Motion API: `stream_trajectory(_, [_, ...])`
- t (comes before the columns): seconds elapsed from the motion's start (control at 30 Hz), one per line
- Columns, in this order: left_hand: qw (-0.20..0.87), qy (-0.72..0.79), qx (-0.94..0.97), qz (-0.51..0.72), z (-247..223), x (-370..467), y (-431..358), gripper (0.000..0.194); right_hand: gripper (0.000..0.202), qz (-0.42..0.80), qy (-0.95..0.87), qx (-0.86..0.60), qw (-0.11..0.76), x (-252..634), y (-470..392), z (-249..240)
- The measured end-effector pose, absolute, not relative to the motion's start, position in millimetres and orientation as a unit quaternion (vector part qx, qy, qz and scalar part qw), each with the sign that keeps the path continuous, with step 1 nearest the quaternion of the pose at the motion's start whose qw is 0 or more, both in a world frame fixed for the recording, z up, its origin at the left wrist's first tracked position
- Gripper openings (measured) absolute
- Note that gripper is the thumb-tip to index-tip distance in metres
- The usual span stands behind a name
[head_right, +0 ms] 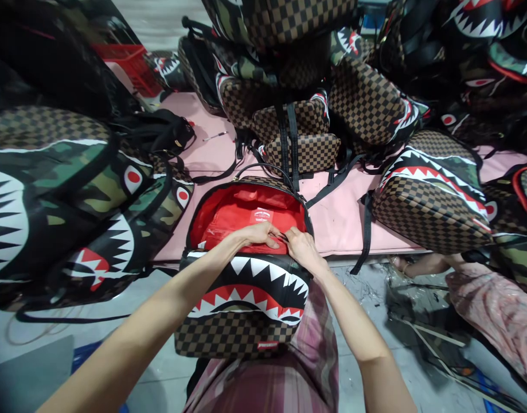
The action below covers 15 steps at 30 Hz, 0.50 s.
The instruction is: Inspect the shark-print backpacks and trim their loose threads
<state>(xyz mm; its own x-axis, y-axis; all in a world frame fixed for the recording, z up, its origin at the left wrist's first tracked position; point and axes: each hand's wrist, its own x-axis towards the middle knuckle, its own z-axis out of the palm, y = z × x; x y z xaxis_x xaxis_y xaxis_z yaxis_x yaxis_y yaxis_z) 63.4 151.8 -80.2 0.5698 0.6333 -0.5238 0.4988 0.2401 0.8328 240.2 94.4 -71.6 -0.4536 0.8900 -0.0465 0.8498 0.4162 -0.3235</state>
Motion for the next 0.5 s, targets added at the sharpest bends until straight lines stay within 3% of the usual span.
stream_trajectory(0.17, [0.642,0.471,0.603,0.049,-82,64,152,0.032,0.015,0.217,-0.842,-0.483,0.106,250,101,-77])
stream_trajectory(0.37, [0.634,0.492,0.596,0.039,-87,63,153,0.038,0.017,0.505,-0.662,-0.461,0.306,268,102,-83])
stream_trajectory(0.5, [0.630,0.496,0.596,0.037,-86,64,153,0.037,0.018,0.468,-0.650,-0.475,0.366,265,99,-88])
